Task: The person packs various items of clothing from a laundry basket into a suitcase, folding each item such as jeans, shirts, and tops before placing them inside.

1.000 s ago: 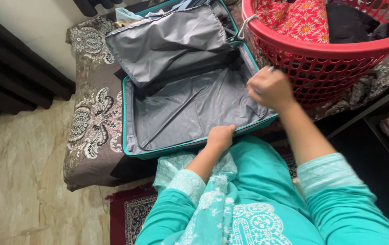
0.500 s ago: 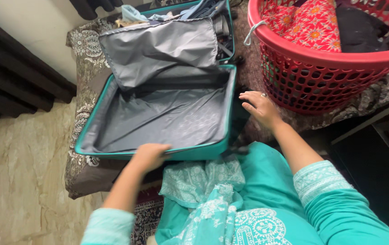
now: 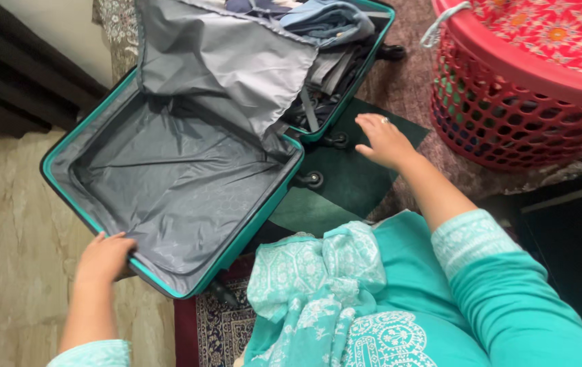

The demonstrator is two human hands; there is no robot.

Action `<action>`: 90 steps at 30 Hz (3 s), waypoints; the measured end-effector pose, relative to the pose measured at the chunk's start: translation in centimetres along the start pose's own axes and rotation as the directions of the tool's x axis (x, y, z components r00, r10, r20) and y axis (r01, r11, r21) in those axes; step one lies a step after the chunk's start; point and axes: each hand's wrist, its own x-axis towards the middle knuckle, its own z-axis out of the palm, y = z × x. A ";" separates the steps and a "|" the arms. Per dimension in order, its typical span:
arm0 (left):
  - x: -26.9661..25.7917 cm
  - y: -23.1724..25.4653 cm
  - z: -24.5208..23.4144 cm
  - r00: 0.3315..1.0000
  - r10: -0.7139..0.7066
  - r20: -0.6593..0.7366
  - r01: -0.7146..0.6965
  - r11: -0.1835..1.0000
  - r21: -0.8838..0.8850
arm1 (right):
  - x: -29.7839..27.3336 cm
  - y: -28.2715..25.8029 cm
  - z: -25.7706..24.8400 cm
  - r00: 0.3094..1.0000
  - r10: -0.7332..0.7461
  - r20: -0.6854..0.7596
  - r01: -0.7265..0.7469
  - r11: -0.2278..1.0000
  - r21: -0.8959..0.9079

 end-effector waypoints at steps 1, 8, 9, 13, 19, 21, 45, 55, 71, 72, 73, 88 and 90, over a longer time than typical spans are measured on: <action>0.5 1.6 0.0 0.996 -0.043 0.076 0.037 0.996 0.083 | 1.5 0.4 0.5 1.000 -0.007 0.008 0.007 1.000 0.005; 5.4 20.8 -12.5 0.983 -0.036 -0.177 0.015 0.993 -0.117 | 8.8 2.5 1.9 0.983 -0.173 -0.051 0.159 0.964 -0.214; 6.5 24.3 -14.4 0.947 0.008 -0.321 -0.104 0.954 -0.282 | 9.6 2.7 1.8 0.953 -0.287 -0.093 0.248 0.921 -0.300; 12.6 35.4 -18.4 0.861 0.119 -0.494 -0.303 0.900 -0.312 | 10.1 3.1 1.6 0.968 -0.250 -0.006 0.241 0.941 -0.236; 23.5 36.9 -15.6 0.893 -0.006 -0.450 -0.158 0.932 -0.326 | 9.8 2.2 3.6 0.995 -0.101 -0.004 0.097 0.965 -0.242; 23.7 35.9 -14.1 0.942 -0.139 -0.305 -0.032 0.869 -0.494 | 9.5 2.0 3.9 0.985 -0.138 -0.103 0.107 0.959 -0.262; 6.9 28.1 -7.8 0.910 -0.408 -0.068 0.283 0.733 -0.619 | -3.5 -14.3 1.9 0.957 -0.285 -0.056 0.262 0.930 -0.258; 3.3 29.6 -9.9 0.930 -0.355 -0.091 0.245 0.788 -0.564 | -3.8 -13.9 -0.5 0.944 -0.329 0.011 0.326 0.933 -0.154; 7.3 32.8 -8.8 0.861 -0.366 -0.352 0.241 0.905 -0.351 | -4.1 7.4 -2.8 0.998 0.060 -0.024 -0.064 0.889 -0.454; 7.2 32.5 -9.0 0.852 -0.353 -0.387 0.225 0.914 -0.338 | -4.4 7.1 -2.7 0.998 0.059 -0.015 -0.059 0.890 -0.451; 7.1 32.1 -9.1 0.841 -0.339 -0.421 0.209 0.922 -0.325 | -4.6 6.6 -2.9 0.998 0.000 -0.055 -0.026 0.883 -0.469; 5.0 25.2 -7.4 0.832 -0.367 -0.417 0.244 0.915 -0.321 | -13.9 -5.3 -5.7 0.999 0.020 0.025 -0.008 0.911 -0.412; 4.8 24.7 -7.4 0.840 -0.353 -0.411 0.233 0.920 -0.315 | -14.7 -6.0 -5.9 0.999 0.023 0.043 -0.003 0.906 -0.424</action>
